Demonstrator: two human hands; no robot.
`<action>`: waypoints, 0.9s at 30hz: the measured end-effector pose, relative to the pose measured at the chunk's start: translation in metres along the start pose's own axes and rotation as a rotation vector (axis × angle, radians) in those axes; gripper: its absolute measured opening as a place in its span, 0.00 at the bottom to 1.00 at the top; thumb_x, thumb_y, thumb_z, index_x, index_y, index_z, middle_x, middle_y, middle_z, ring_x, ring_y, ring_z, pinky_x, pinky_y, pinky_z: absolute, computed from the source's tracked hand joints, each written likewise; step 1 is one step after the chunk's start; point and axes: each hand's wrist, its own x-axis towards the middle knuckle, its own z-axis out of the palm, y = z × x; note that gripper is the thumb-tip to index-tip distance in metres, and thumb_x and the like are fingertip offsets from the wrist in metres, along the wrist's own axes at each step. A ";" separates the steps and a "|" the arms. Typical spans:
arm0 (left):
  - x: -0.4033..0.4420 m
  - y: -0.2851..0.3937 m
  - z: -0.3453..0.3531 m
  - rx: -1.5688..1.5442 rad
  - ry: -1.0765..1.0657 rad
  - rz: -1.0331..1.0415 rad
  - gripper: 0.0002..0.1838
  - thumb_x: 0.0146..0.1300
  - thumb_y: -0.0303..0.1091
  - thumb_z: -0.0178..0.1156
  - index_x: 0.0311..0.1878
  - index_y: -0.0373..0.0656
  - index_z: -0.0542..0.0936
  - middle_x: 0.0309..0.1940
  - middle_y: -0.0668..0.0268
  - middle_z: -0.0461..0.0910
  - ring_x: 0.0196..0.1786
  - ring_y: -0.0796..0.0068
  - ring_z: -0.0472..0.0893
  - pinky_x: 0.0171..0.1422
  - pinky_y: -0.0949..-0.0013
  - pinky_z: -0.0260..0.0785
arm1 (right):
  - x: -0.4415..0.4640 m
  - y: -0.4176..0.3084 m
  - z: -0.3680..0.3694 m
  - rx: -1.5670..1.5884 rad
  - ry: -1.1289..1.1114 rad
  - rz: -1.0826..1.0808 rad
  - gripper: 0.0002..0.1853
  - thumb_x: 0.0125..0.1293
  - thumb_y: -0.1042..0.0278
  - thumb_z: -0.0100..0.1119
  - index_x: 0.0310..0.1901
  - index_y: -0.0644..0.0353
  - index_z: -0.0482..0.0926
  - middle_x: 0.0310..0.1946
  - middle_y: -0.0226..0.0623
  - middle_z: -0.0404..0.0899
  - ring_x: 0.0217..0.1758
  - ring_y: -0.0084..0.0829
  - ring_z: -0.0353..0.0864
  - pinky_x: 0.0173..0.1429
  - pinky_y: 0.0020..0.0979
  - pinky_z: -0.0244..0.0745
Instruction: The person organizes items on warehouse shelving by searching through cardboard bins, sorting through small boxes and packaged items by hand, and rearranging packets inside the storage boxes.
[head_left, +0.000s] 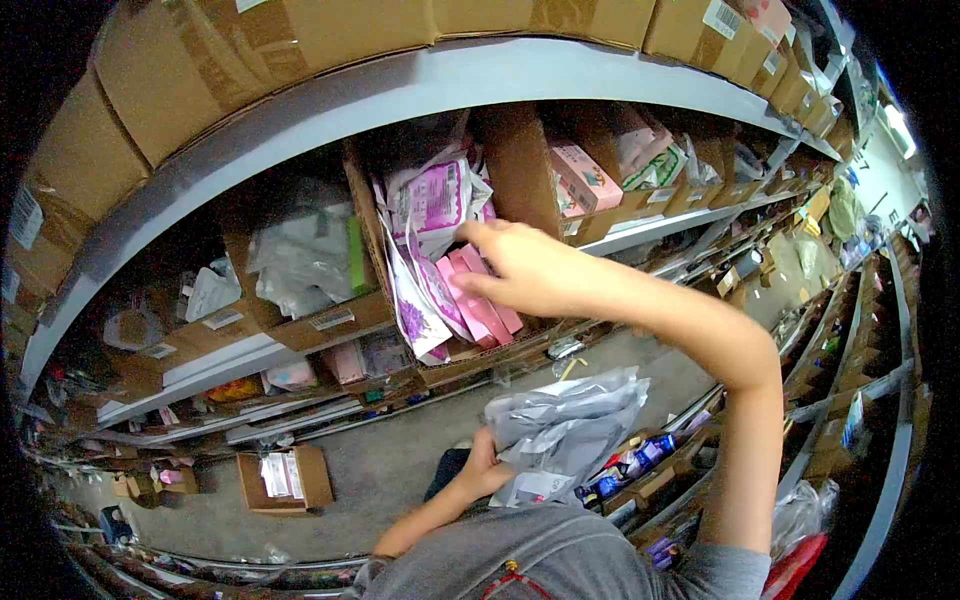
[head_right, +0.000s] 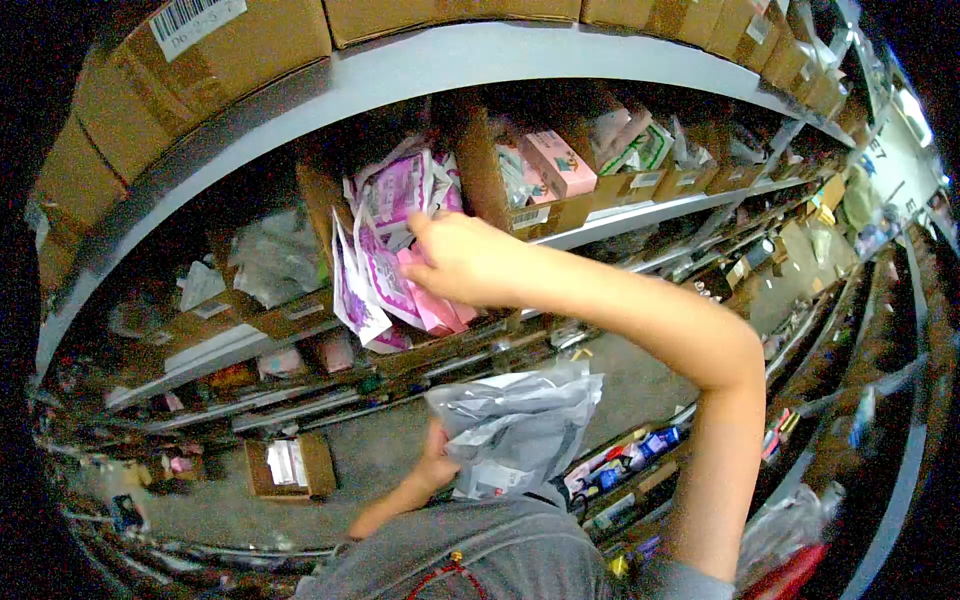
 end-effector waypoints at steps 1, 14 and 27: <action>-0.001 -0.001 -0.002 0.006 0.001 -0.001 0.33 0.39 0.19 0.58 0.52 0.35 0.57 0.48 0.61 0.64 0.51 0.73 0.63 0.56 0.71 0.52 | 0.013 0.000 0.006 -0.086 -0.146 0.053 0.26 0.50 0.57 0.53 0.47 0.67 0.62 0.32 0.50 0.72 0.36 0.45 0.73 0.39 0.37 0.67; -0.016 -0.002 -0.016 -0.152 0.159 -0.026 0.32 0.40 0.23 0.61 0.51 0.39 0.58 0.47 0.64 0.64 0.50 0.73 0.64 0.54 0.70 0.54 | 0.054 0.016 0.001 -0.164 -0.694 0.026 0.42 0.32 0.52 0.67 0.51 0.65 0.63 0.41 0.50 0.70 0.44 0.42 0.70 0.47 0.33 0.65; -0.001 0.012 -0.014 -0.030 0.178 -0.151 0.31 0.36 0.20 0.56 0.49 0.37 0.60 0.45 0.63 0.64 0.49 0.73 0.63 0.54 0.69 0.54 | 0.039 0.017 -0.003 -0.118 -0.571 -0.024 0.34 0.37 0.55 0.61 0.45 0.68 0.64 0.34 0.53 0.72 0.34 0.44 0.74 0.38 0.37 0.69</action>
